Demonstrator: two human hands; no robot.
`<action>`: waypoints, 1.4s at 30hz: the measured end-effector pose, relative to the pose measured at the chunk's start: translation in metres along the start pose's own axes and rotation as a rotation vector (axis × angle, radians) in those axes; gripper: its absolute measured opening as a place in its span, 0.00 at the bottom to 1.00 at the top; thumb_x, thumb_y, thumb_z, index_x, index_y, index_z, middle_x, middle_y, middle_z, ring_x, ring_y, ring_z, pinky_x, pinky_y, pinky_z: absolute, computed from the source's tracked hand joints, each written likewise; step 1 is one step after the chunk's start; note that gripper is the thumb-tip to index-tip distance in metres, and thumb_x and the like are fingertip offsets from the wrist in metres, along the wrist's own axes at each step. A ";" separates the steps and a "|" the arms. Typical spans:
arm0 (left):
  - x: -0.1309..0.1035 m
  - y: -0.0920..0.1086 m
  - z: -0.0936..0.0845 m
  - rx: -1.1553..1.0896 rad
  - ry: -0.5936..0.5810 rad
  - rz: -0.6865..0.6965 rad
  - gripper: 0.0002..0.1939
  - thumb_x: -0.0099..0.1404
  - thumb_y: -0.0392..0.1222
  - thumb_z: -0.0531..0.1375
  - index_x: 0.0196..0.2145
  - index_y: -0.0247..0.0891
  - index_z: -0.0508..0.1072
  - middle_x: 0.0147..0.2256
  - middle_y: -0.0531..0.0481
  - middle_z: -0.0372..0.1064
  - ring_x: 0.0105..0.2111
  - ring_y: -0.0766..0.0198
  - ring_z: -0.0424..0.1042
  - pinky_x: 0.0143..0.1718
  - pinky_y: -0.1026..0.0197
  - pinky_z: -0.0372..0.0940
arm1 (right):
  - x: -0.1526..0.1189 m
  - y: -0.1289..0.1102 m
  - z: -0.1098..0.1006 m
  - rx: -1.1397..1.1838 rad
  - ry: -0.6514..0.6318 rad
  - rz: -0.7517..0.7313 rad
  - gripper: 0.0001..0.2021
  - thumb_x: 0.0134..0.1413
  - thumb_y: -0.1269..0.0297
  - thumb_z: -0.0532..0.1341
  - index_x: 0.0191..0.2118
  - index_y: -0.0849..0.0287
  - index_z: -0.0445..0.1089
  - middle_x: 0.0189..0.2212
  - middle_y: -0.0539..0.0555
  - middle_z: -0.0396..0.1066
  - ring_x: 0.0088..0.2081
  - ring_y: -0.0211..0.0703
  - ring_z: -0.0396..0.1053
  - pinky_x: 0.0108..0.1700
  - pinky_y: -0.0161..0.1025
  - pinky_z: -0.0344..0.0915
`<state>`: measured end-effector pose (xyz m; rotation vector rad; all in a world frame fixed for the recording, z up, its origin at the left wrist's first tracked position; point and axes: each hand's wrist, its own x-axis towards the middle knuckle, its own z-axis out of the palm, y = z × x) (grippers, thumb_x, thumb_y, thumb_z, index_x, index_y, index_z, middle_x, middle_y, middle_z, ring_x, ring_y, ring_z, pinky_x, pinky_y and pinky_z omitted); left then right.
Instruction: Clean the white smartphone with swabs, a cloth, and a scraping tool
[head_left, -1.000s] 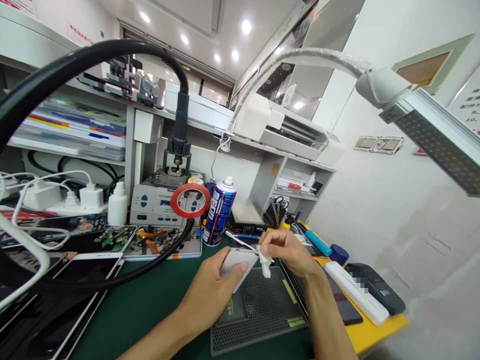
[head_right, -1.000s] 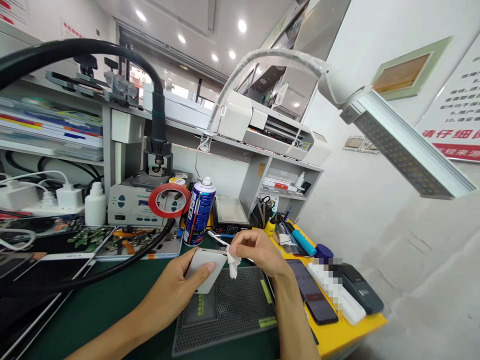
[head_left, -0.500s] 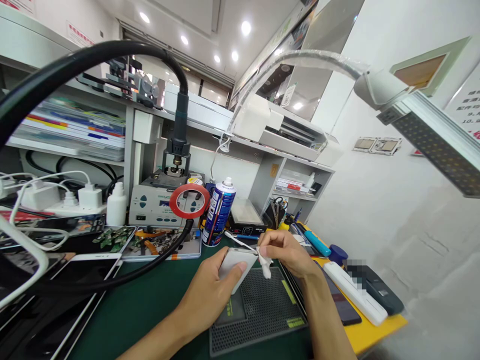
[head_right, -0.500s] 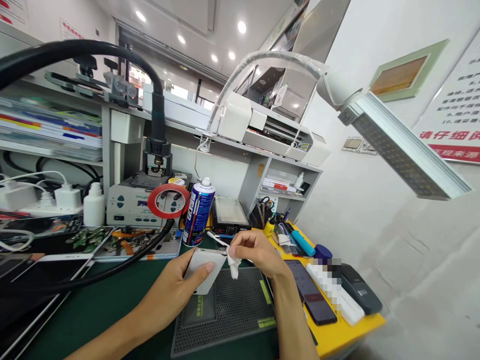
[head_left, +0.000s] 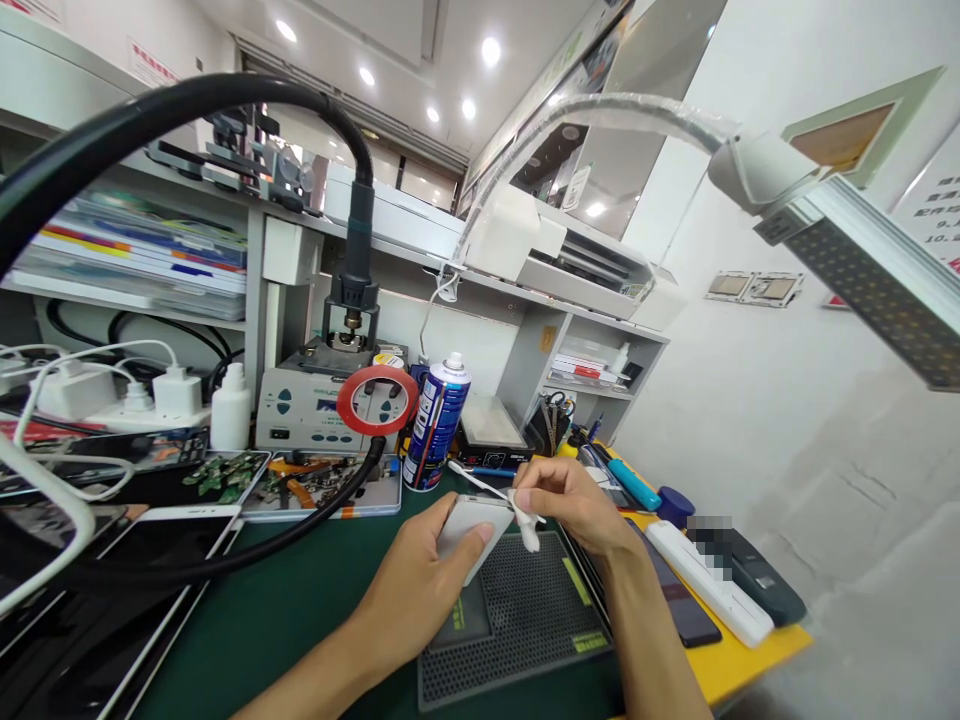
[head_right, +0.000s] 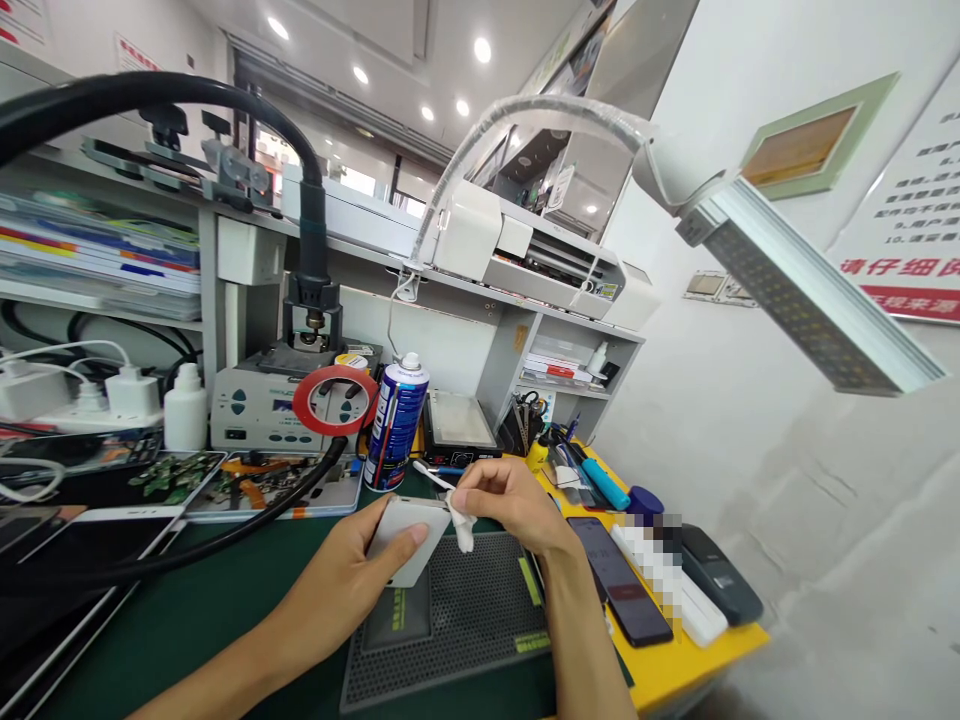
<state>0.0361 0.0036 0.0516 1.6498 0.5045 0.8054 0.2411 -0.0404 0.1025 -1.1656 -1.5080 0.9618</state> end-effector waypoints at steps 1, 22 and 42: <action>0.000 0.000 0.000 0.001 0.000 -0.002 0.18 0.66 0.55 0.54 0.42 0.38 0.71 0.35 0.48 0.71 0.34 0.60 0.68 0.34 0.63 0.62 | 0.000 0.000 -0.001 -0.002 -0.010 -0.002 0.11 0.48 0.60 0.69 0.25 0.62 0.71 0.25 0.52 0.70 0.26 0.36 0.65 0.29 0.34 0.61; 0.002 -0.001 -0.002 -0.013 -0.002 -0.029 0.19 0.66 0.56 0.54 0.44 0.39 0.71 0.37 0.48 0.71 0.35 0.59 0.69 0.35 0.62 0.63 | 0.000 0.002 -0.004 0.019 -0.043 0.001 0.11 0.50 0.60 0.69 0.26 0.62 0.71 0.24 0.52 0.71 0.26 0.37 0.67 0.29 0.35 0.61; 0.000 -0.002 0.001 0.031 0.021 -0.002 0.16 0.67 0.54 0.53 0.37 0.37 0.69 0.29 0.52 0.64 0.28 0.64 0.62 0.29 0.65 0.58 | 0.008 0.004 0.022 0.079 0.026 -0.038 0.10 0.48 0.65 0.70 0.27 0.61 0.68 0.27 0.49 0.66 0.28 0.34 0.59 0.29 0.33 0.53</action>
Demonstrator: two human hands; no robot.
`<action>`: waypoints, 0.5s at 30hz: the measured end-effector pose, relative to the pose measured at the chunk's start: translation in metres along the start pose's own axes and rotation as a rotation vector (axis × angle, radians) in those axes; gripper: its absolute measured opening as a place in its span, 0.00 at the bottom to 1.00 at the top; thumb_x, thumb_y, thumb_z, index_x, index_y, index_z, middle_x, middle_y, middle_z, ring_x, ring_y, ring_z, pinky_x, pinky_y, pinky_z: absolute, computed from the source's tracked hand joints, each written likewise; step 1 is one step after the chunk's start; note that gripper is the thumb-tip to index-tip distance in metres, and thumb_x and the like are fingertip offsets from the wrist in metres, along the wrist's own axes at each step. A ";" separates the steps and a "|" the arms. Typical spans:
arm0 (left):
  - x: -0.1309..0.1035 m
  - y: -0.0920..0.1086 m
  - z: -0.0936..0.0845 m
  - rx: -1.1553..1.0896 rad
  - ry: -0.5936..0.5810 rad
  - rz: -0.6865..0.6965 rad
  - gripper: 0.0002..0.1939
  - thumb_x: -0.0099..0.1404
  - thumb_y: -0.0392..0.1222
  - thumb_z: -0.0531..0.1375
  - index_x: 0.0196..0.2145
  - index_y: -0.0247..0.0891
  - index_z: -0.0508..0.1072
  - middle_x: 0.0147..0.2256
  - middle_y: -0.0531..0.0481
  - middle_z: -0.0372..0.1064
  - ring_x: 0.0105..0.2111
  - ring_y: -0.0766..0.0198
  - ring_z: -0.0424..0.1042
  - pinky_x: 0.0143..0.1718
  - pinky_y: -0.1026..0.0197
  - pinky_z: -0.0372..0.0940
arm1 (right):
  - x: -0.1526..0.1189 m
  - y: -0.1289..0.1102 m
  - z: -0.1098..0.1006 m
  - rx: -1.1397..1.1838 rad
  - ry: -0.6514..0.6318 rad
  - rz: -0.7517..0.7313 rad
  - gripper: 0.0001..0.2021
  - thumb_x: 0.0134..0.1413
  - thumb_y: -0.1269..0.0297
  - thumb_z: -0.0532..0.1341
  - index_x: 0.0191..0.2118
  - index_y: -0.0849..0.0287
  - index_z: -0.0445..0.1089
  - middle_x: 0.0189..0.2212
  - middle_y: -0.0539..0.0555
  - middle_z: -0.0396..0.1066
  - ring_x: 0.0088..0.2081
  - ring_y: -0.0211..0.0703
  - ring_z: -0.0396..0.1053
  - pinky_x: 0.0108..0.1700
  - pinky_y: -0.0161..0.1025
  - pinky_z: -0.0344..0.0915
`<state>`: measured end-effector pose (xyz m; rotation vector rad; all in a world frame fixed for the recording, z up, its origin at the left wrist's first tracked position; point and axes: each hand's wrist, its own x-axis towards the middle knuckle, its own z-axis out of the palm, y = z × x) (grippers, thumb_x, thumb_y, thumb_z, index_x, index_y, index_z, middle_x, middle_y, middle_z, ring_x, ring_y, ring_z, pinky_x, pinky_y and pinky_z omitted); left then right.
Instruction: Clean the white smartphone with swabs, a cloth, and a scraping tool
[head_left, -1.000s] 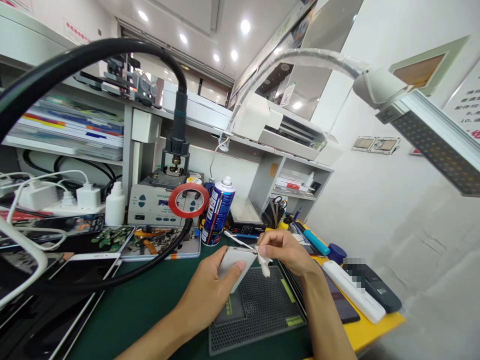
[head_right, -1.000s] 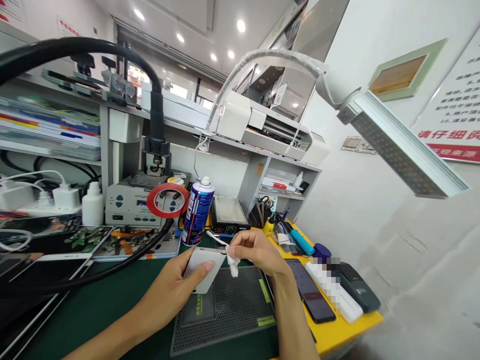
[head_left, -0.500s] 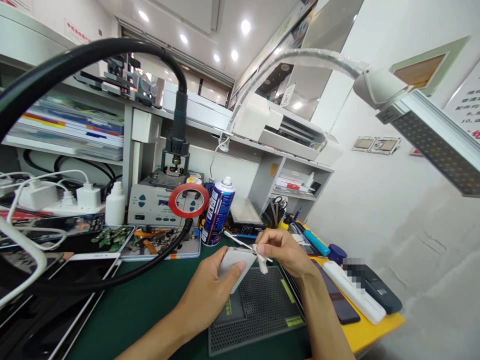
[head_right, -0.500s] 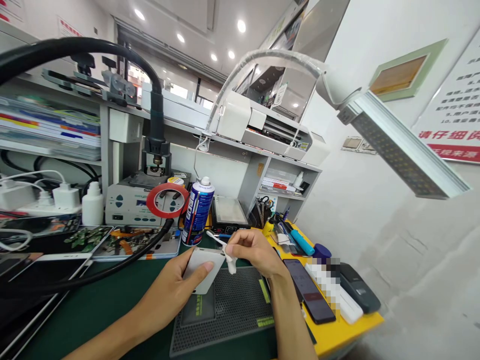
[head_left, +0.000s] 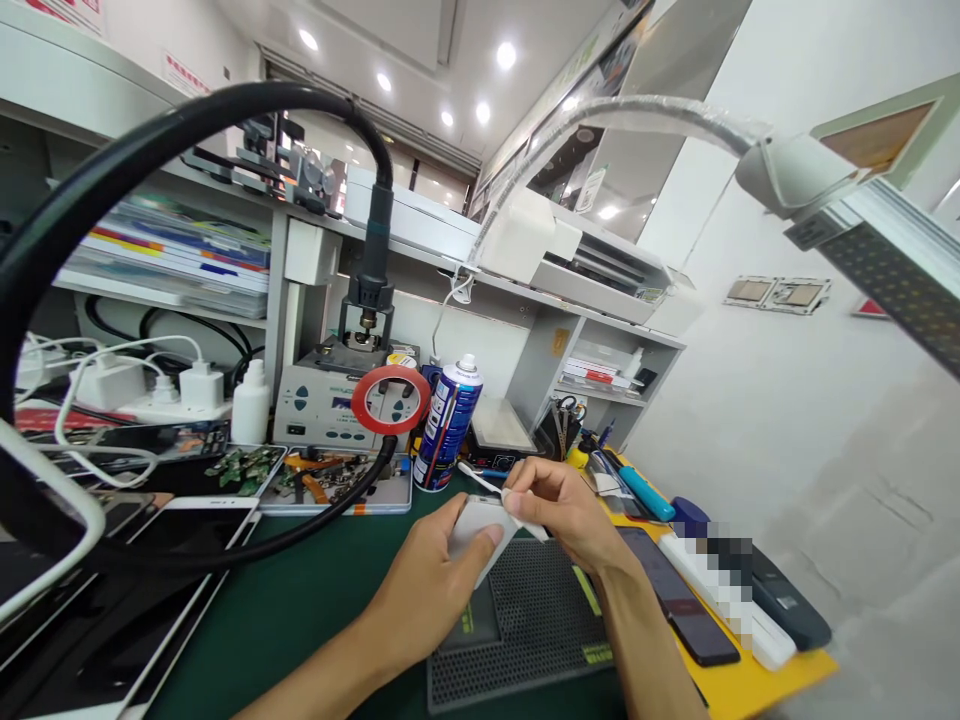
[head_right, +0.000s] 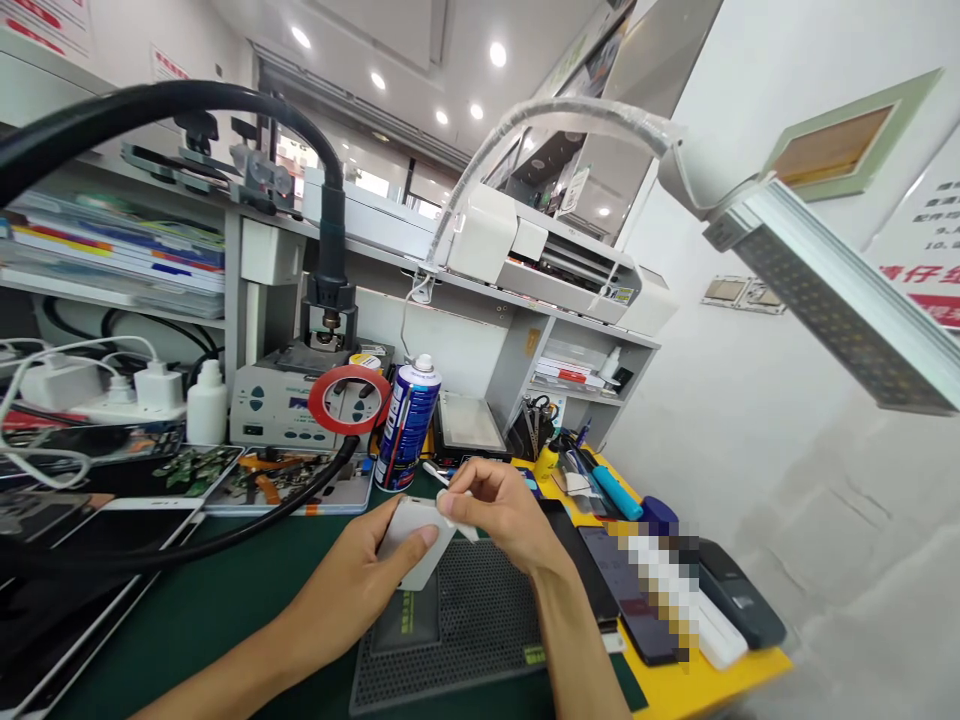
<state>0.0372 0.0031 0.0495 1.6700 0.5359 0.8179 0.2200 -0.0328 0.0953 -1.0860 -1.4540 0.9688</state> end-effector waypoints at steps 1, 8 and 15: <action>0.000 0.000 0.000 -0.002 0.001 0.003 0.16 0.67 0.54 0.53 0.37 0.37 0.68 0.29 0.52 0.64 0.28 0.64 0.62 0.29 0.65 0.57 | 0.000 0.000 0.001 0.005 0.000 -0.001 0.09 0.48 0.65 0.69 0.27 0.61 0.68 0.27 0.49 0.66 0.28 0.34 0.60 0.29 0.33 0.53; 0.000 -0.002 0.000 -0.014 -0.020 0.005 0.16 0.68 0.54 0.52 0.38 0.38 0.69 0.30 0.52 0.64 0.29 0.64 0.63 0.29 0.65 0.57 | -0.002 -0.001 -0.007 -0.009 -0.020 0.024 0.09 0.49 0.65 0.69 0.26 0.62 0.70 0.26 0.50 0.67 0.27 0.34 0.60 0.28 0.33 0.52; -0.001 -0.002 -0.001 -0.001 -0.024 0.000 0.18 0.68 0.55 0.52 0.40 0.38 0.69 0.32 0.51 0.67 0.31 0.63 0.66 0.31 0.64 0.59 | -0.003 -0.001 -0.018 -0.001 -0.047 0.052 0.10 0.48 0.65 0.70 0.26 0.63 0.70 0.26 0.50 0.68 0.26 0.33 0.62 0.26 0.32 0.55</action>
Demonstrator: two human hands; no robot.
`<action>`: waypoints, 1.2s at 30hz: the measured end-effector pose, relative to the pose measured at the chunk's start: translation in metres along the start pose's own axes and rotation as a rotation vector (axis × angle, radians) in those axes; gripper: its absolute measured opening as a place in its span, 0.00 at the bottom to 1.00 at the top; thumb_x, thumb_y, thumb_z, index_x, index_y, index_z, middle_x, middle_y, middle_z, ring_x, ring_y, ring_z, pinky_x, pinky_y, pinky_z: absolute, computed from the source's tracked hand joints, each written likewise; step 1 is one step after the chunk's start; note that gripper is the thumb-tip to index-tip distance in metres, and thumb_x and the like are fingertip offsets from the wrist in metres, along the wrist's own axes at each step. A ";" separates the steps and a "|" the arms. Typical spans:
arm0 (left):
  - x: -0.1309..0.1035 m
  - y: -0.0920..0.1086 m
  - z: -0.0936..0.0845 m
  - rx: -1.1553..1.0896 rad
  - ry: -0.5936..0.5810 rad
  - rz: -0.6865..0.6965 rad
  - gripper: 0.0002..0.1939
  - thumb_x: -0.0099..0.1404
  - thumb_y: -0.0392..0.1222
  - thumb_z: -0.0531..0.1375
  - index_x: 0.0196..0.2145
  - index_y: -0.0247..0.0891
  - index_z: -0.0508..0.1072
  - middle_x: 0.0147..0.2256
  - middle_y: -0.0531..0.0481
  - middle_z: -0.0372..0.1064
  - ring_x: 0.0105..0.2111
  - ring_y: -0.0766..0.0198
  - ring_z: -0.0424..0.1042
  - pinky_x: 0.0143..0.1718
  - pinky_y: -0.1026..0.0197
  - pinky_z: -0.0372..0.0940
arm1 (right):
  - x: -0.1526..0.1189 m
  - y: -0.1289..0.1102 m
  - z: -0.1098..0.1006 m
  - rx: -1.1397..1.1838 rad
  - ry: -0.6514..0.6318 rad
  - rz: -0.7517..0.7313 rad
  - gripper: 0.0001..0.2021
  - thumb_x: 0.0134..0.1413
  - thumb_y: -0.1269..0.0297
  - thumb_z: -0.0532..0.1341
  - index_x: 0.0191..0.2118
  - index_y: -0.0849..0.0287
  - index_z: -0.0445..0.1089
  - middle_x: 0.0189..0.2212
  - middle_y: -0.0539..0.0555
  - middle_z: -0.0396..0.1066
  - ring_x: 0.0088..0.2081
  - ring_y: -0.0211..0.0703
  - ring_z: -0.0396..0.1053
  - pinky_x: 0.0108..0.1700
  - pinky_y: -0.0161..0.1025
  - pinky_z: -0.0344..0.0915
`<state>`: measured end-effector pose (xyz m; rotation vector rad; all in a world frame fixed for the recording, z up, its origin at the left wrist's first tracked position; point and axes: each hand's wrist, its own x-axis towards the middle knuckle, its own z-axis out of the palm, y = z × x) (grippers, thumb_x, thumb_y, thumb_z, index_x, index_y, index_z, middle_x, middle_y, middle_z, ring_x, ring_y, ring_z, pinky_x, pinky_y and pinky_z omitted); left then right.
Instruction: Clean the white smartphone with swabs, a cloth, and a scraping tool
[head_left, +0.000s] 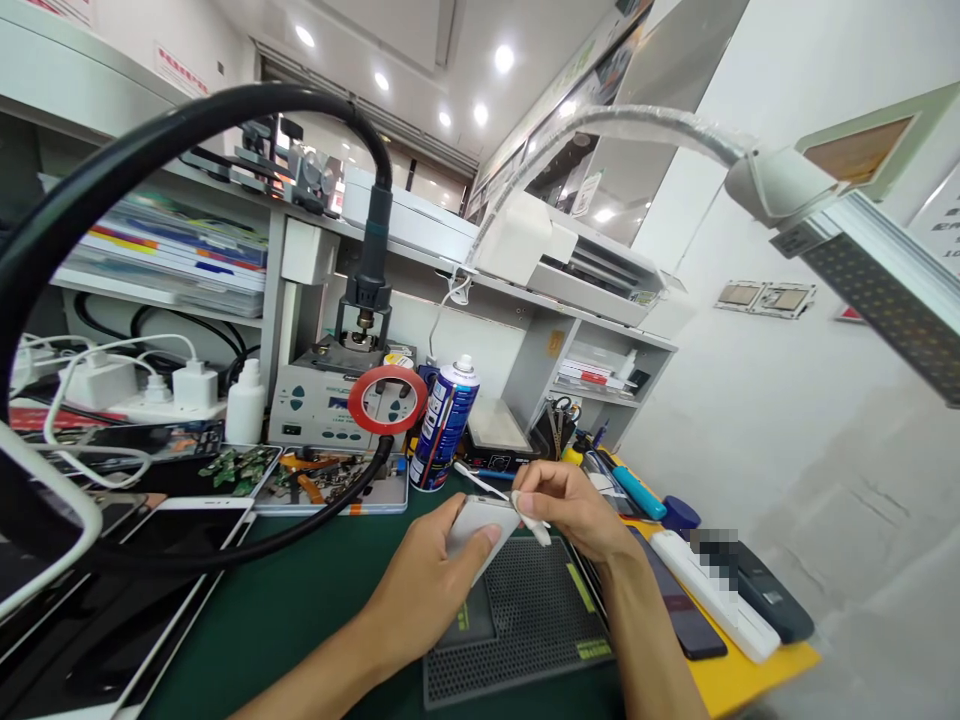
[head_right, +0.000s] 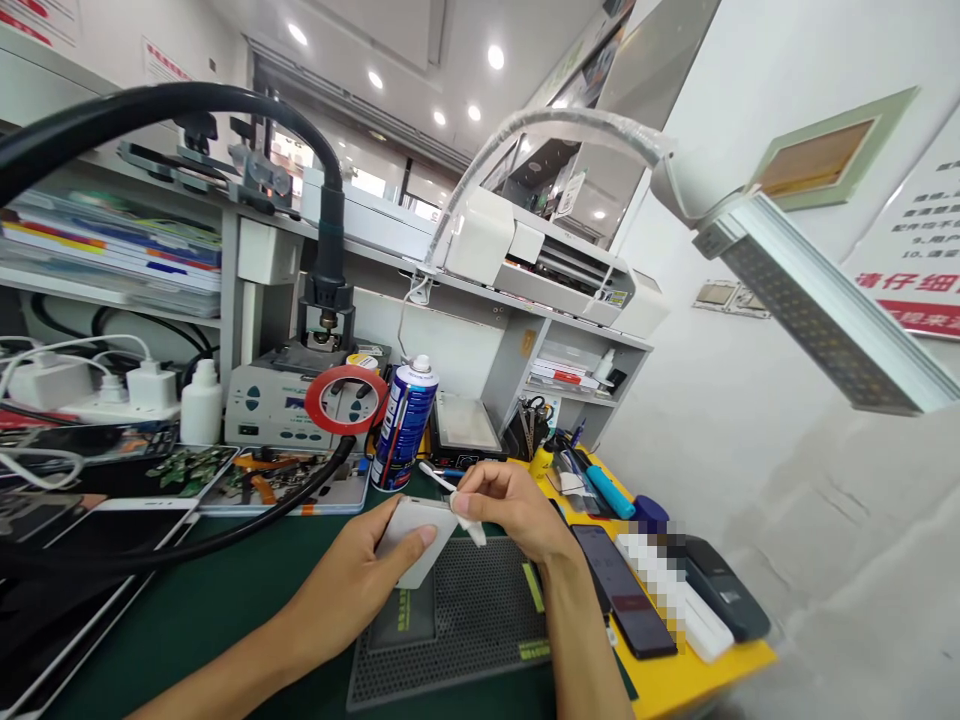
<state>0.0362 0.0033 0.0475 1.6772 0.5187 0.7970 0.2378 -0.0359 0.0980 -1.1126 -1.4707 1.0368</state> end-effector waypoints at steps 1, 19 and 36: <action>0.000 0.000 0.000 0.003 -0.001 -0.001 0.18 0.68 0.56 0.52 0.40 0.38 0.69 0.32 0.51 0.67 0.31 0.63 0.66 0.31 0.64 0.59 | 0.000 0.000 -0.001 0.005 -0.009 0.005 0.10 0.48 0.65 0.70 0.26 0.63 0.70 0.25 0.50 0.68 0.26 0.34 0.62 0.26 0.32 0.56; 0.001 0.004 -0.001 -0.053 -0.011 -0.011 0.19 0.67 0.56 0.53 0.46 0.41 0.71 0.38 0.49 0.72 0.38 0.58 0.70 0.39 0.61 0.63 | 0.000 0.003 -0.008 -0.027 0.107 0.007 0.09 0.49 0.61 0.69 0.30 0.63 0.74 0.22 0.51 0.71 0.25 0.36 0.66 0.30 0.35 0.60; 0.002 0.004 0.000 -0.014 0.013 0.015 0.18 0.67 0.54 0.53 0.41 0.36 0.70 0.33 0.49 0.69 0.32 0.62 0.66 0.32 0.64 0.60 | 0.003 -0.003 0.012 -0.124 0.102 0.006 0.10 0.46 0.59 0.70 0.27 0.60 0.76 0.26 0.50 0.69 0.28 0.35 0.61 0.29 0.33 0.55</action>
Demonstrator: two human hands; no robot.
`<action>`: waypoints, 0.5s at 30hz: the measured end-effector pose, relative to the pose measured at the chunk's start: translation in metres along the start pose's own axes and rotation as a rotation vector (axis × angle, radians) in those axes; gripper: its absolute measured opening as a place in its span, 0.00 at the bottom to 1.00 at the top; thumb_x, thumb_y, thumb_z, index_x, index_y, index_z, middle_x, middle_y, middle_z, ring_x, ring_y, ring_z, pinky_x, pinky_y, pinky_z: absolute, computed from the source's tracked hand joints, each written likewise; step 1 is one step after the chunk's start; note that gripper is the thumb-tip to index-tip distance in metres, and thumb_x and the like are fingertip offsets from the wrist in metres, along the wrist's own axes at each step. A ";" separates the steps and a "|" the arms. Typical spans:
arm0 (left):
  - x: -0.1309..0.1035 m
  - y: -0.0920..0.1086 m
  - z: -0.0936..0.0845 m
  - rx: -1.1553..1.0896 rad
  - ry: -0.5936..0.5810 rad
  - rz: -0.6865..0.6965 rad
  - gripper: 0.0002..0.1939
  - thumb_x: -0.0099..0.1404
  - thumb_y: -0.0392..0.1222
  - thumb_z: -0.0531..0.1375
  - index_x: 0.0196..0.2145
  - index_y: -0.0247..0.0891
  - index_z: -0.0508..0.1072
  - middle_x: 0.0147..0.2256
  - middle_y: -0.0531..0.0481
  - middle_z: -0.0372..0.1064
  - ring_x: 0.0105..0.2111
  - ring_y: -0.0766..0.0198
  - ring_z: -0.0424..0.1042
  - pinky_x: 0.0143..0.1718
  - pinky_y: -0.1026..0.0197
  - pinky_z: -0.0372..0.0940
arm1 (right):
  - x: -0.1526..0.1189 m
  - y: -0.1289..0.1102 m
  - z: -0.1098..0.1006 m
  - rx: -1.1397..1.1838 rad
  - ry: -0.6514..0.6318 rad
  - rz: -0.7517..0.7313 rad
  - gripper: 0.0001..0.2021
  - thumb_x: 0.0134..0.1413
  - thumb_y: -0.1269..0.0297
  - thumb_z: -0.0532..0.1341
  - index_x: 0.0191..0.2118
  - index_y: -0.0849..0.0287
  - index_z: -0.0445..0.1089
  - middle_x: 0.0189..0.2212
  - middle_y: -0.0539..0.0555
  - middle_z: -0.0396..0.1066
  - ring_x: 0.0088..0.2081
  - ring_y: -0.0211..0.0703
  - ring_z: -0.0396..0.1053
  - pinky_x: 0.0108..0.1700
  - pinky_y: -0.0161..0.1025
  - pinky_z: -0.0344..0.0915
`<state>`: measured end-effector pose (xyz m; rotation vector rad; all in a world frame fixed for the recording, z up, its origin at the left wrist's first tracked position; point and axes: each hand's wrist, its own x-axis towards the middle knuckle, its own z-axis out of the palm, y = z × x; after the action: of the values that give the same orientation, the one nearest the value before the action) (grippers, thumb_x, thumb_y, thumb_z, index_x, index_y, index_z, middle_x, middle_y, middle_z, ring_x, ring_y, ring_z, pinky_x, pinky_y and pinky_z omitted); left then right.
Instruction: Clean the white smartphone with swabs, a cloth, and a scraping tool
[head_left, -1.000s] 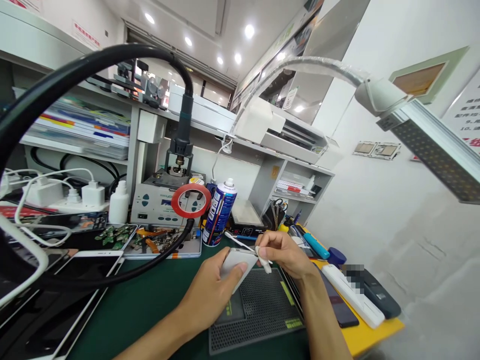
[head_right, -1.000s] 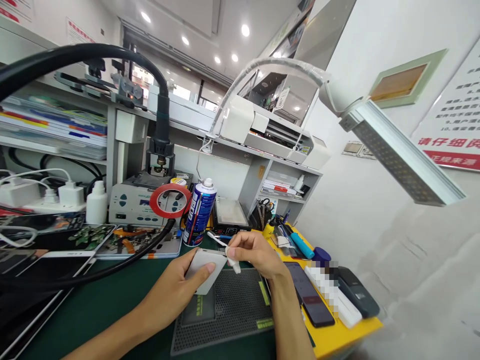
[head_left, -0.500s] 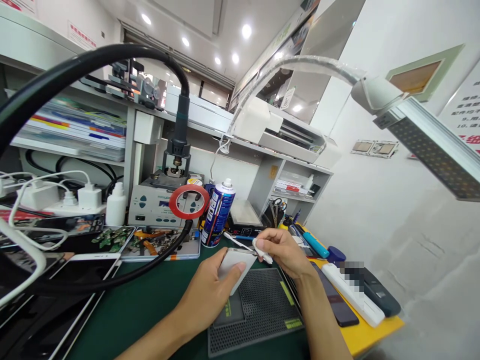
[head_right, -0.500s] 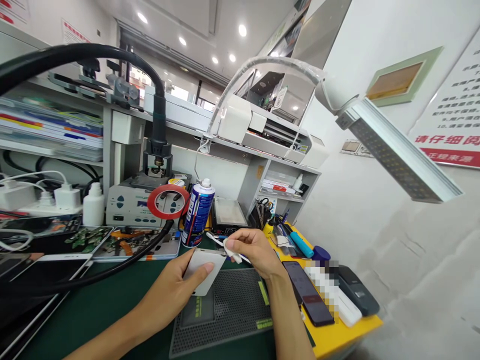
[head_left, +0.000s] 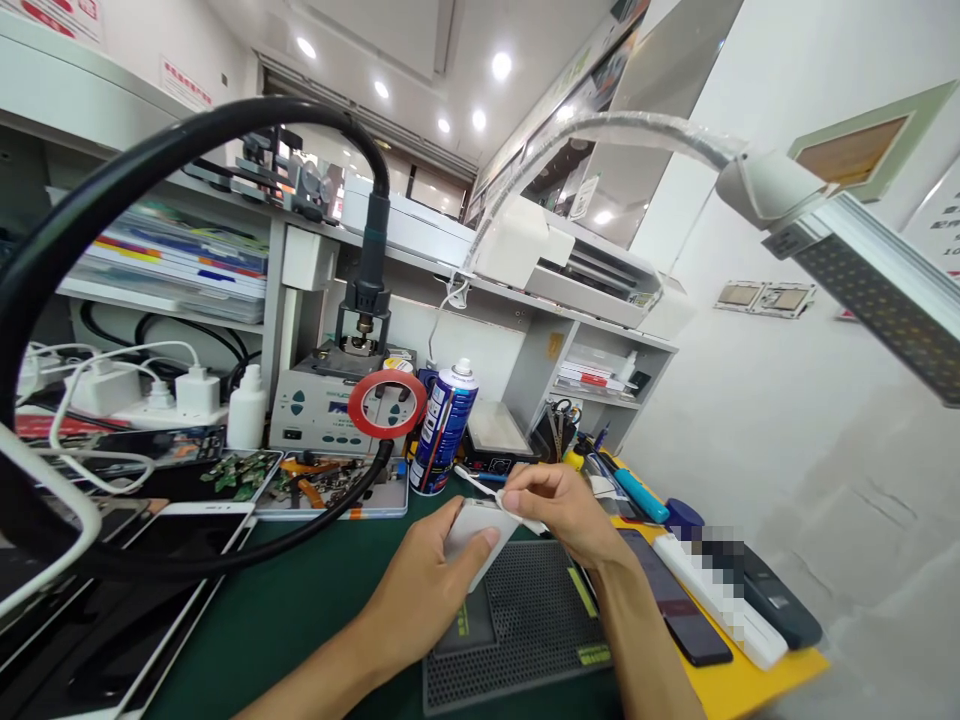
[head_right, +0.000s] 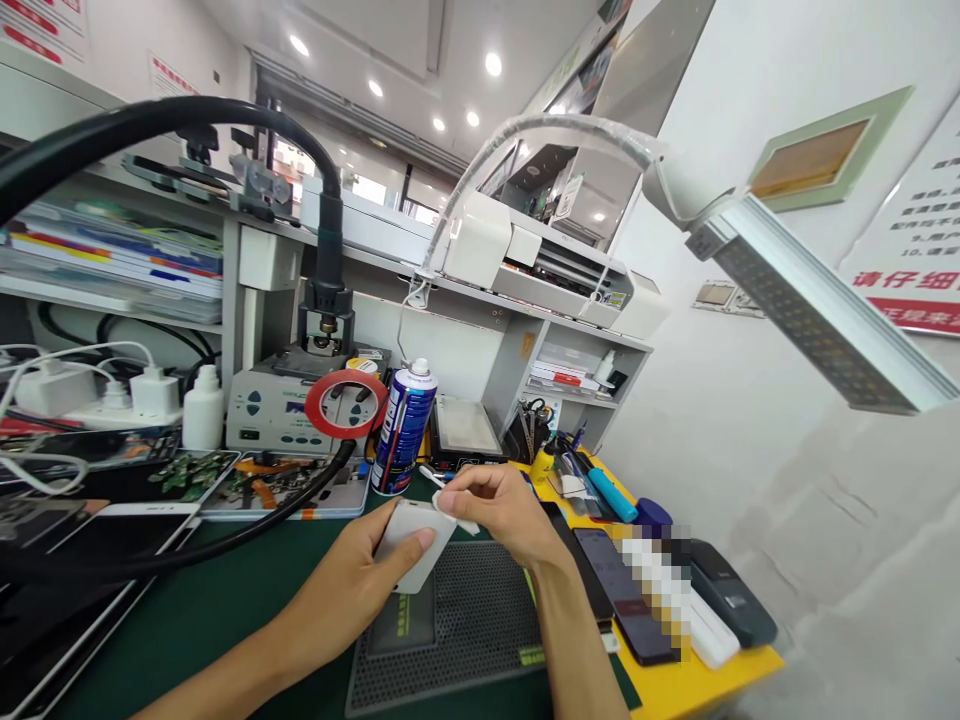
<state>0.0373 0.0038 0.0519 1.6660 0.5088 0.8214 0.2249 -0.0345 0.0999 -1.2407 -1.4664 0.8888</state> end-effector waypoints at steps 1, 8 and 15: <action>0.000 0.000 0.000 0.005 0.003 0.001 0.18 0.67 0.54 0.53 0.40 0.36 0.70 0.32 0.49 0.68 0.32 0.62 0.66 0.32 0.64 0.60 | 0.000 -0.001 0.002 0.003 -0.003 -0.004 0.10 0.46 0.59 0.70 0.27 0.60 0.76 0.26 0.51 0.69 0.28 0.35 0.61 0.29 0.34 0.56; -0.002 0.000 0.000 0.011 0.008 -0.003 0.15 0.67 0.53 0.53 0.37 0.37 0.68 0.30 0.52 0.65 0.29 0.65 0.62 0.29 0.65 0.57 | 0.003 -0.009 0.015 -0.002 -0.026 -0.025 0.10 0.47 0.58 0.70 0.28 0.60 0.76 0.27 0.51 0.69 0.28 0.36 0.61 0.29 0.34 0.56; -0.001 -0.002 0.000 -0.045 -0.004 0.022 0.15 0.68 0.51 0.52 0.40 0.37 0.69 0.35 0.50 0.70 0.32 0.63 0.65 0.32 0.64 0.59 | 0.006 -0.014 0.026 -0.073 -0.009 -0.067 0.11 0.49 0.57 0.68 0.29 0.60 0.76 0.27 0.52 0.69 0.29 0.38 0.63 0.31 0.35 0.58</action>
<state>0.0371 0.0034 0.0492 1.6340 0.4667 0.8395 0.1960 -0.0305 0.1077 -1.2348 -1.5506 0.8027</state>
